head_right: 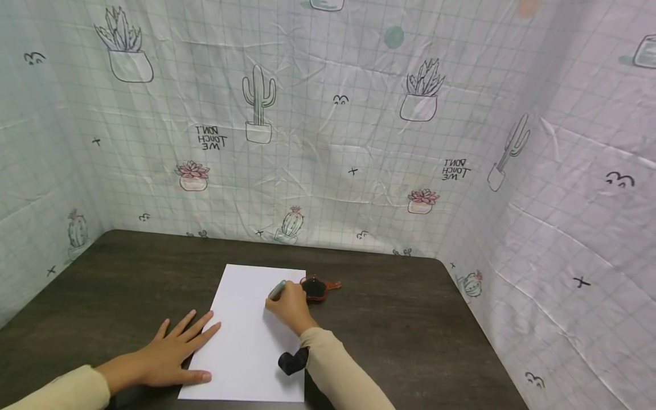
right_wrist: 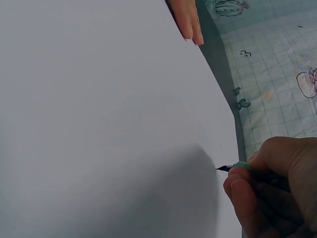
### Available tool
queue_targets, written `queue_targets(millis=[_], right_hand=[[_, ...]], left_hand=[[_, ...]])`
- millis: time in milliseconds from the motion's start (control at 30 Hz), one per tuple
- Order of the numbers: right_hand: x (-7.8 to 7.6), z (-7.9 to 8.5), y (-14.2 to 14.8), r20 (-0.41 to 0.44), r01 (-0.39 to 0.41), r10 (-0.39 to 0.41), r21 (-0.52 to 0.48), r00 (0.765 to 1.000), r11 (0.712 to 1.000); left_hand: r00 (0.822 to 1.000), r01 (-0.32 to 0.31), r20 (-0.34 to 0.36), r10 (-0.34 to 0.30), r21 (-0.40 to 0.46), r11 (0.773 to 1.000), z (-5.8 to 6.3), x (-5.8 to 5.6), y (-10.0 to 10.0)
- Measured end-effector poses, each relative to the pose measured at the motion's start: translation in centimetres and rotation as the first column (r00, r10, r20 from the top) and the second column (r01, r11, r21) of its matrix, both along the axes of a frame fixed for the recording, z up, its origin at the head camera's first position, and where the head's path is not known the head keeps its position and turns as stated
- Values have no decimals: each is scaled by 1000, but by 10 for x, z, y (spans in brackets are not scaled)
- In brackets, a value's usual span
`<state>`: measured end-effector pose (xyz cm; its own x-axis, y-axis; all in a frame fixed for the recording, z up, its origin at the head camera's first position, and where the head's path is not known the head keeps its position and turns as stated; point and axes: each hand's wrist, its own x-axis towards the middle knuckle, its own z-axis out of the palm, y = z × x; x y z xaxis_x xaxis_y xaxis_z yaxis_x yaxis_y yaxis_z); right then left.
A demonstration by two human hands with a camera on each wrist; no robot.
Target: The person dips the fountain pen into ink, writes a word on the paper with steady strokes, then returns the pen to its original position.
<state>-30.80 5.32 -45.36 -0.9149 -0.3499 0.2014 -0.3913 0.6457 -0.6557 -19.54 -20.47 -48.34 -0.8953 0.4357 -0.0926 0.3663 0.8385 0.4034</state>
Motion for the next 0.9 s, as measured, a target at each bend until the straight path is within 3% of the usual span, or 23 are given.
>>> queue_targets(millis=[200,433,567,900], right_hand=[[8,-1,-2,-30,-38,38,-11,999,999],[16,-2,-6,-108,-67,70,24,992,997],[21,-1,-10,-105,-62,65,35,992,997],[32,-4,-23,-111,-104,107,32,988,994]], left_hand=[[1000,-9,-23,9,-19,1000,-8,-2,-3],[1000,2,-1,-2,-29,1000,1,0,0],[1000,2,2,-2,-26,1000,3,0,1],[999,-24,-31,23,-47,999,-12,-4,-2]])
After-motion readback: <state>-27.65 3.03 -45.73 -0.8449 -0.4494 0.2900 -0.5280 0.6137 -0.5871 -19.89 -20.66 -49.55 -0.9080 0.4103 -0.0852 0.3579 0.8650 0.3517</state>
